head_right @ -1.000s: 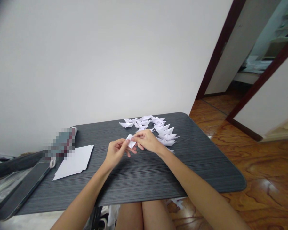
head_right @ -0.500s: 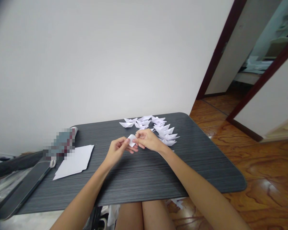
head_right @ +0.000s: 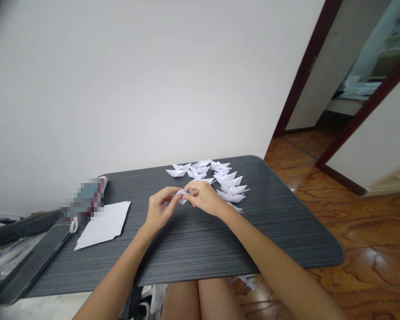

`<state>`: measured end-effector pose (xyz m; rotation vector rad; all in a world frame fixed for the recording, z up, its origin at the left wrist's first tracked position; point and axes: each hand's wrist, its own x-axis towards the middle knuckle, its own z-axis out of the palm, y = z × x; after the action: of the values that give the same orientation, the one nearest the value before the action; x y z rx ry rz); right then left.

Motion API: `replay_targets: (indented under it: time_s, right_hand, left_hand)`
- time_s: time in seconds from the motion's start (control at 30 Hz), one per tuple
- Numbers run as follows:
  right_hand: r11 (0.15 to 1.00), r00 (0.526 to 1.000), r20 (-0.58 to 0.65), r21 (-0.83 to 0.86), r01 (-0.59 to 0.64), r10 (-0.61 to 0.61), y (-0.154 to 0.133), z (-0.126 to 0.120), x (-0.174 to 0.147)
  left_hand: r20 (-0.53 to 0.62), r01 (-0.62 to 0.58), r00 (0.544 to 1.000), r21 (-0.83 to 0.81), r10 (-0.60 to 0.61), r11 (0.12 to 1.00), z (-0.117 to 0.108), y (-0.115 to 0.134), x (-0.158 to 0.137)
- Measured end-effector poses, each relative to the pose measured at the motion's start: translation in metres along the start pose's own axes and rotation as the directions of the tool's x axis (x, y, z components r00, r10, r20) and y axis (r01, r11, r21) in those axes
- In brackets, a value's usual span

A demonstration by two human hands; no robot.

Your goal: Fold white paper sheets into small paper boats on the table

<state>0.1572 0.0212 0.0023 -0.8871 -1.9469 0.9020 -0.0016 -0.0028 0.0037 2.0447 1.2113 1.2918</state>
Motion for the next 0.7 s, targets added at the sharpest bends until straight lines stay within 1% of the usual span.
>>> replay_targets:
  time_s: [0.1,0.2,0.3,0.37,0.47,0.57,0.7]
  right_hand:
    - [0.996,0.998,-0.066,-0.084,-0.001,-0.005,-0.0009,0.0023,-0.0007]
    - [0.995,0.996,-0.088,-0.101,0.005,-0.014,-0.0026,0.0034,-0.0015]
    - [0.995,0.994,-0.098,-0.095,0.036,-0.046,-0.0048,0.0026,-0.0014]
    - [0.991,0.991,-0.105,-0.115,0.075,-0.087,-0.0061,0.0014,-0.0009]
    - [0.981,0.985,-0.108,-0.159,0.115,-0.133,-0.0073,-0.0001,-0.0001]
    - [0.975,0.982,-0.116,-0.18,0.129,-0.151,-0.0075,0.0,-0.0001]
    - [0.973,0.98,-0.119,-0.19,0.134,-0.158,-0.0054,0.0012,-0.0003]
  left_hand:
    - [-0.002,0.042,0.999,-0.032,-0.042,0.999,0.0006,-0.0017,-0.0013]
    - [-0.009,0.074,0.997,-0.082,-0.075,0.994,0.0009,-0.0036,-0.0024]
    - [-0.013,0.073,0.997,-0.12,-0.075,0.99,0.0006,-0.0045,-0.0023]
    - [-0.005,0.058,0.998,-0.114,-0.059,0.992,-0.0001,-0.0045,-0.0016]
    - [-0.005,0.007,1.0,-0.006,-0.007,1.0,-0.0014,-0.0042,-0.0004]
    - [-0.043,-0.059,0.997,0.138,0.066,0.989,-0.0016,-0.0048,-0.0003]
    - [-0.099,-0.119,0.985,0.223,0.144,0.967,0.0002,-0.0067,-0.0015]
